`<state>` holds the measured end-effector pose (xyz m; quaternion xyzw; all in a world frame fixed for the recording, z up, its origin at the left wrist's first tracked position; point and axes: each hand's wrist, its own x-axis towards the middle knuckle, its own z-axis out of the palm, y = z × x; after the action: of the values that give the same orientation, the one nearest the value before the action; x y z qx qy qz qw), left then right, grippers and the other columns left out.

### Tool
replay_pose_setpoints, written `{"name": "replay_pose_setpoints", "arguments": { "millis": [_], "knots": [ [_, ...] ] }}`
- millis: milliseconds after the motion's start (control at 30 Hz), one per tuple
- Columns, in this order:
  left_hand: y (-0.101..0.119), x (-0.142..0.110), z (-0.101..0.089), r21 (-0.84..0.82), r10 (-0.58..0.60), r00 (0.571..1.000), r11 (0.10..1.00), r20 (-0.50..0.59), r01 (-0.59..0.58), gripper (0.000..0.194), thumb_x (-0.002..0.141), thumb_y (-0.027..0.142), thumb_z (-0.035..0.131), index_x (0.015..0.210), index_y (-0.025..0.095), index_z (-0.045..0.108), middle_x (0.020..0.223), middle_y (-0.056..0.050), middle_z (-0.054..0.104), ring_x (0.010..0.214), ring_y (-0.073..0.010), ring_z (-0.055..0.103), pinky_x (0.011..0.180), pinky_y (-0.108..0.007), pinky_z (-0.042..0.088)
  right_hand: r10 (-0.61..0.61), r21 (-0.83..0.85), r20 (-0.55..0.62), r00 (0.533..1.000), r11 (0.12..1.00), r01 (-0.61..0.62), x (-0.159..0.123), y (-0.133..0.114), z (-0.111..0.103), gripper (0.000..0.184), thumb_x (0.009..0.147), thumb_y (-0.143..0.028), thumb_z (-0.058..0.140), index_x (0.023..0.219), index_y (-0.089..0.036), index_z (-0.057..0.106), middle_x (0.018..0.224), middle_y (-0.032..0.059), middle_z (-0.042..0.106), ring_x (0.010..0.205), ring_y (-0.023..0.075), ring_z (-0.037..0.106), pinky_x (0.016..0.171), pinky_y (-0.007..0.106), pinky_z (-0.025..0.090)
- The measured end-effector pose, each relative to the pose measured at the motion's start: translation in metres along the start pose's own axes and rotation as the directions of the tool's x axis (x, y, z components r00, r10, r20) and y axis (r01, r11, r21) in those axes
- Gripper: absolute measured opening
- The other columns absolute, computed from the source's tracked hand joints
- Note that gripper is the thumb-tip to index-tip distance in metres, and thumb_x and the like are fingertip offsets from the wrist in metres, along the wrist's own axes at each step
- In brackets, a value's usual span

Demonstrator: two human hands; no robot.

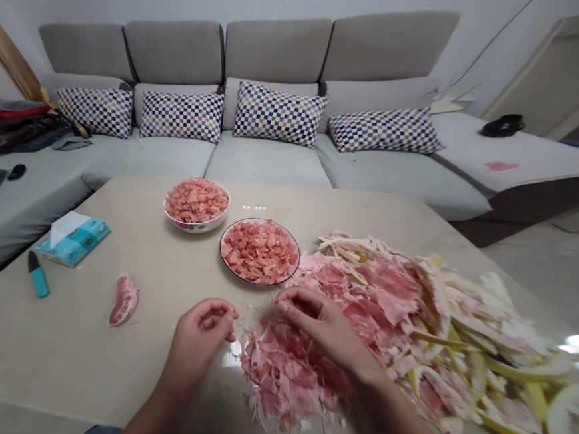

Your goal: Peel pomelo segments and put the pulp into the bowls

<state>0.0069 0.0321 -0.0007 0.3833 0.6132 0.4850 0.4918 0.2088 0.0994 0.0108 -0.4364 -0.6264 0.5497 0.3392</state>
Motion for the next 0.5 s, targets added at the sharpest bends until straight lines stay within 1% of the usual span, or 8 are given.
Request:
{"name": "replay_pose_setpoints", "arguments": {
  "millis": [100,133,200,233,300,367,433,500],
  "knots": [
    [-0.014,-0.005,0.011,0.164,0.102,0.981,0.978,0.162,-0.129,0.021,0.077,0.016,0.058,0.095,0.018,0.069,0.099,-0.008,0.070,0.090,-0.0201,0.065,0.080,-0.032,0.053,-0.012,0.008,-0.058,0.998,1.000,0.013,0.004,0.002,-0.005,0.031,0.078,-0.049,0.068,0.084,-0.019,0.066,0.071,0.0006,0.059,0.063,0.0143,0.052,0.055,0.024,0.042],
    [-0.018,-0.007,0.015,0.232,0.187,0.949,0.941,0.255,-0.248,0.029,0.077,0.011,0.057,0.101,0.020,0.070,0.112,-0.009,0.068,0.104,-0.0218,0.061,0.090,-0.035,0.049,-0.003,0.026,-0.070,0.998,1.000,0.005,0.006,0.003,-0.006,0.032,0.077,-0.050,0.069,0.085,-0.018,0.066,0.070,0.0003,0.059,0.061,0.0136,0.052,0.053,0.024,0.041],
    [-0.024,-0.011,0.020,0.306,0.333,0.845,0.824,0.419,-0.477,0.030,0.079,0.010,0.057,0.101,0.022,0.072,0.120,-0.009,0.066,0.117,-0.0236,0.055,0.103,-0.040,0.040,0.017,0.049,-0.093,0.995,0.999,-0.012,0.008,0.006,-0.007,0.035,0.076,-0.050,0.070,0.086,-0.018,0.065,0.070,-0.0001,0.059,0.057,0.0126,0.052,0.050,0.023,0.040],
    [-0.026,-0.013,0.021,0.325,0.354,0.795,0.773,0.493,-0.545,0.026,0.082,0.011,0.056,0.098,0.022,0.073,0.114,-0.009,0.069,0.113,-0.0228,0.057,0.102,-0.039,0.040,0.020,0.047,-0.104,0.994,0.999,-0.015,0.009,0.008,-0.008,0.035,0.075,-0.050,0.070,0.087,-0.017,0.065,0.071,0.0000,0.060,0.056,0.0125,0.052,0.049,0.023,0.040],
    [-0.026,-0.015,0.020,0.364,0.329,0.736,0.706,0.592,-0.608,0.020,0.087,0.015,0.055,0.092,0.021,0.074,0.096,-0.007,0.073,0.097,-0.0206,0.063,0.093,-0.035,0.045,0.007,0.010,-0.124,0.992,1.000,-0.006,0.012,0.013,-0.009,0.034,0.076,-0.048,0.069,0.088,-0.017,0.064,0.073,0.0006,0.061,0.056,0.0128,0.053,0.050,0.024,0.041],
    [-0.023,-0.016,0.018,0.438,0.288,0.733,0.649,0.616,-0.623,0.017,0.087,0.018,0.057,0.097,0.021,0.071,0.093,-0.006,0.073,0.091,-0.0203,0.063,0.087,-0.033,0.046,-0.048,-0.078,-0.138,0.989,0.996,0.037,0.015,0.015,-0.009,0.029,0.079,-0.044,0.067,0.089,-0.017,0.065,0.074,0.0017,0.063,0.060,0.0144,0.056,0.055,0.026,0.045],
    [-0.021,-0.017,0.016,0.519,0.286,0.756,0.583,0.588,-0.625,0.021,0.085,0.017,0.060,0.104,0.022,0.067,0.103,-0.007,0.069,0.098,-0.0219,0.059,0.086,-0.033,0.044,-0.146,-0.199,-0.144,0.979,0.973,0.116,0.021,0.013,-0.008,0.023,0.081,-0.038,0.065,0.088,-0.017,0.066,0.077,0.0036,0.065,0.067,0.0169,0.059,0.062,0.028,0.047],
    [-0.021,-0.017,0.016,0.567,0.272,0.768,0.542,0.581,-0.621,0.016,0.085,0.018,0.060,0.099,0.021,0.067,0.101,-0.007,0.067,0.097,-0.0217,0.058,0.083,-0.032,0.043,-0.272,-0.335,-0.138,0.952,0.918,0.214,0.032,0.006,-0.007,0.016,0.083,-0.032,0.061,0.086,-0.017,0.067,0.082,0.0056,0.066,0.072,0.0182,0.061,0.066,0.029,0.049]
  ]
}}
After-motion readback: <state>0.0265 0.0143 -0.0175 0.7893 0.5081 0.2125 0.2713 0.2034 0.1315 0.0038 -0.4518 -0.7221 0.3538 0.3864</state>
